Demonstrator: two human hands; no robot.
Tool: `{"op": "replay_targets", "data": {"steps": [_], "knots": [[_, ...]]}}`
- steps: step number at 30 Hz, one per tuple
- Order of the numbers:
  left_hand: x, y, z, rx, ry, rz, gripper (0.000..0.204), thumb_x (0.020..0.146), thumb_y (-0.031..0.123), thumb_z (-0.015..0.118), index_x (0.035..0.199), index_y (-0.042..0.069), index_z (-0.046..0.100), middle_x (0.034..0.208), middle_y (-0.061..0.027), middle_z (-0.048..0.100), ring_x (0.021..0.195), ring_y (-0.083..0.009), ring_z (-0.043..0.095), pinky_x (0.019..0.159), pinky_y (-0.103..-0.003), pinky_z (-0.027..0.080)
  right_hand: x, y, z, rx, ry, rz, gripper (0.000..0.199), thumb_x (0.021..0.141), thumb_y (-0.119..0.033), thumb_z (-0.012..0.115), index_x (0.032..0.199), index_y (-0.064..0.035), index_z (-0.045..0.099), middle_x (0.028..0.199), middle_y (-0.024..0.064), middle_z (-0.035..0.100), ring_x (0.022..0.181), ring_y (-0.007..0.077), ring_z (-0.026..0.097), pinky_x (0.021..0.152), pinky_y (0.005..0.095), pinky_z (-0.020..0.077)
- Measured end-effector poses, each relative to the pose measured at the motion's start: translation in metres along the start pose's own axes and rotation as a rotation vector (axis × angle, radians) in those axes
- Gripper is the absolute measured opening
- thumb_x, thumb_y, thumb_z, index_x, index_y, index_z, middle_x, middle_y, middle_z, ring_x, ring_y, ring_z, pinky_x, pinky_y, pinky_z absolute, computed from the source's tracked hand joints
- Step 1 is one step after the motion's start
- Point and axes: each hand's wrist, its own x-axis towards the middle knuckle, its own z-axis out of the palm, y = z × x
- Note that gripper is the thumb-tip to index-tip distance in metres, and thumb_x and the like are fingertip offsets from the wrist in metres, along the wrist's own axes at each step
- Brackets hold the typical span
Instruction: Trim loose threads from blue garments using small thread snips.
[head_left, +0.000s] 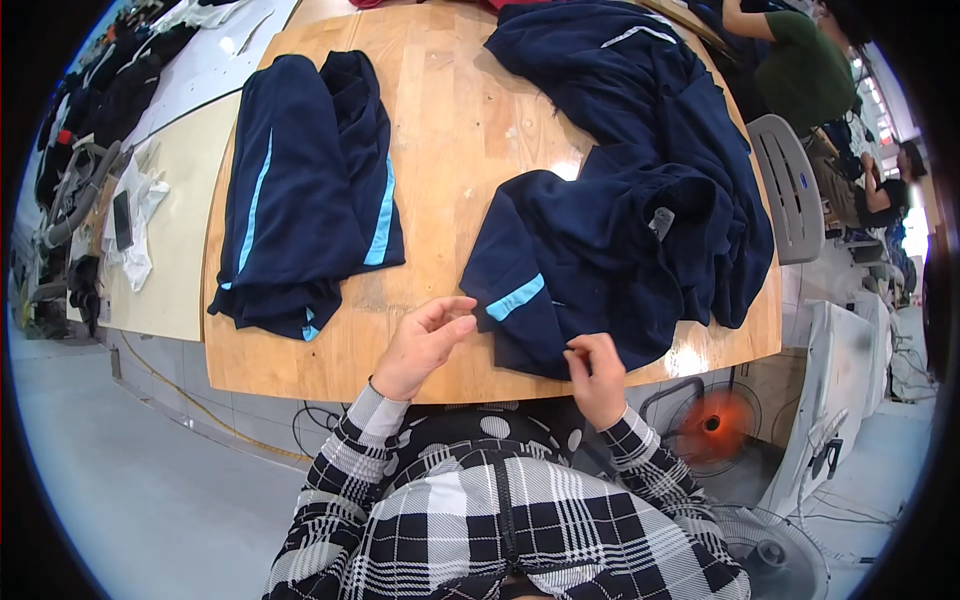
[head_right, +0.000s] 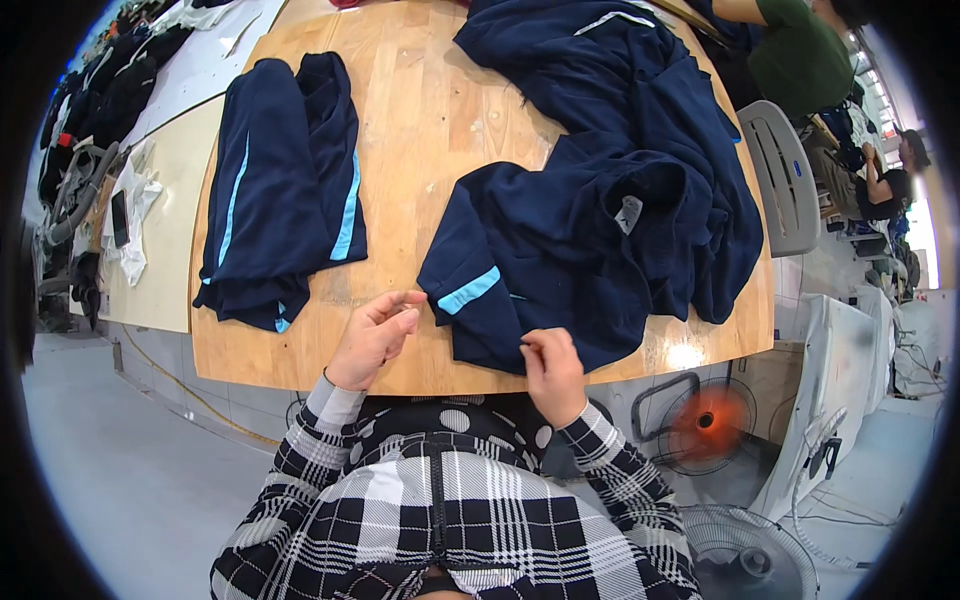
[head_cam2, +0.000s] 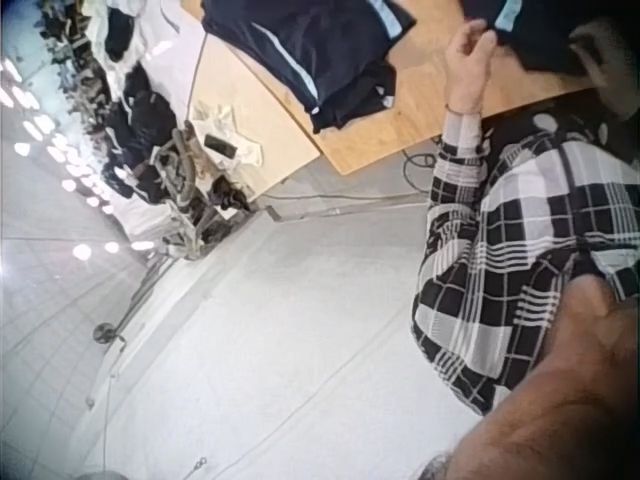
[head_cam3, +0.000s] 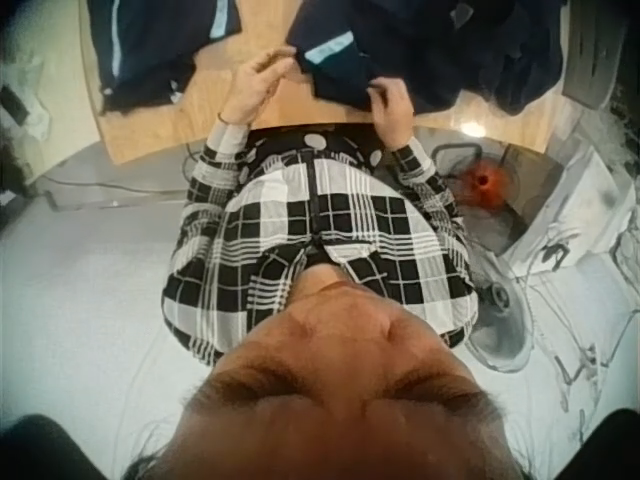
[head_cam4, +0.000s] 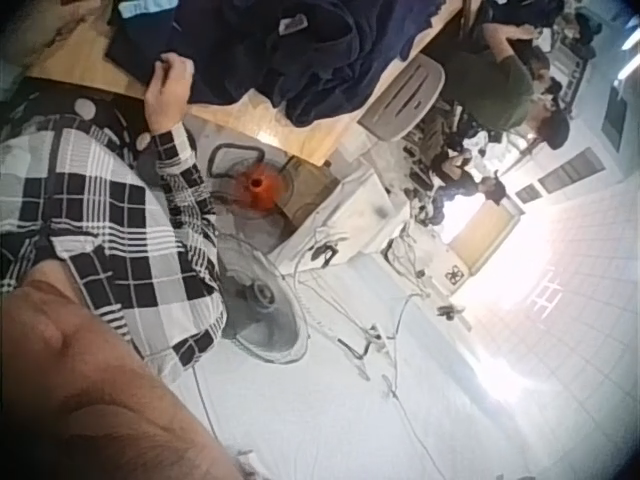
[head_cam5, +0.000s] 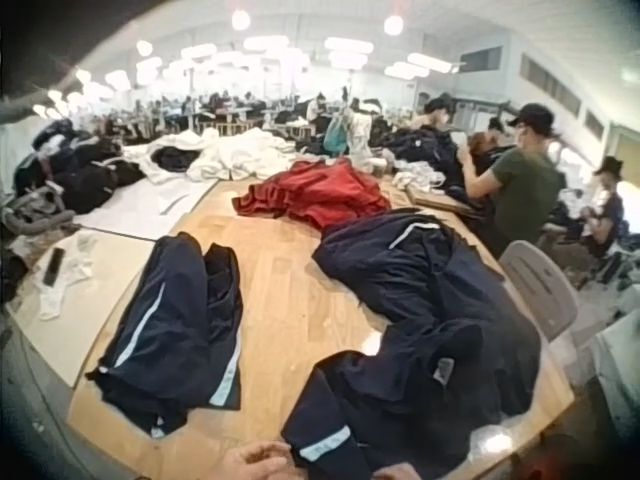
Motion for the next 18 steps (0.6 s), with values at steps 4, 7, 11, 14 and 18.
{"op": "replay_targets", "data": {"steps": [4,7,11,14,18], "knots": [[0.003,0.006,-0.004,-0.088,0.046,0.033,0.023,0.09,0.014,0.061,0.11,0.002,0.058,0.069,0.0077,0.046,0.048,0.0015,0.033,0.043,-0.015,0.025,0.003,0.033,-0.007,0.461,0.43,0.375,0.007,0.09,-0.002,0.056,0.097,-0.0042,0.054,0.078,-0.0026,0.049,0.065,0.0039,0.045,0.057,0.017,0.0378],[0.006,0.006,-0.009,-0.08,0.08,0.031,0.022,0.09,0.014,0.06,0.109,0.003,0.058,0.069,0.0077,0.047,0.048,0.002,0.033,0.043,-0.014,0.024,-0.005,0.043,-0.007,0.435,0.429,0.478,0.009,0.089,-0.005,0.058,0.098,-0.003,0.056,0.077,0.0006,0.055,0.064,0.0069,0.047,0.056,0.0198,0.0387],[0.017,-0.002,-0.009,-0.005,0.077,0.018,0.02,0.089,0.011,0.061,0.107,0.003,0.059,0.073,0.0047,0.05,0.052,-0.0008,0.038,0.046,-0.016,0.031,-0.006,0.045,-0.001,0.101,0.412,0.413,0.017,0.088,-0.005,0.058,0.105,-0.0033,0.056,0.078,0.006,0.058,0.064,0.0152,0.053,0.058,0.0257,0.0426],[0.023,0.001,0.009,0.769,0.081,0.499,0.022,0.08,0.002,0.064,0.102,0.005,0.062,0.087,-0.0043,0.053,0.067,-0.0105,0.051,0.061,-0.024,0.043,-0.001,0.027,0.011,-0.215,0.218,0.101,0.05,0.079,-0.012,0.067,0.123,-0.002,0.048,0.108,0.0125,0.055,0.106,0.0301,0.049,0.094,0.044,0.035],[0.052,-0.022,0.001,0.906,0.05,0.627,0.016,0.08,0.002,0.063,0.096,0.002,0.062,0.086,-0.004,0.055,0.065,-0.0084,0.05,0.058,-0.023,0.042,0.0,0.026,0.02,-0.296,0.159,0.069,0.048,0.073,-0.02,0.072,0.115,-0.0028,0.056,0.112,0.0129,0.052,0.114,0.0311,0.044,0.099,0.0472,0.0297]]}}
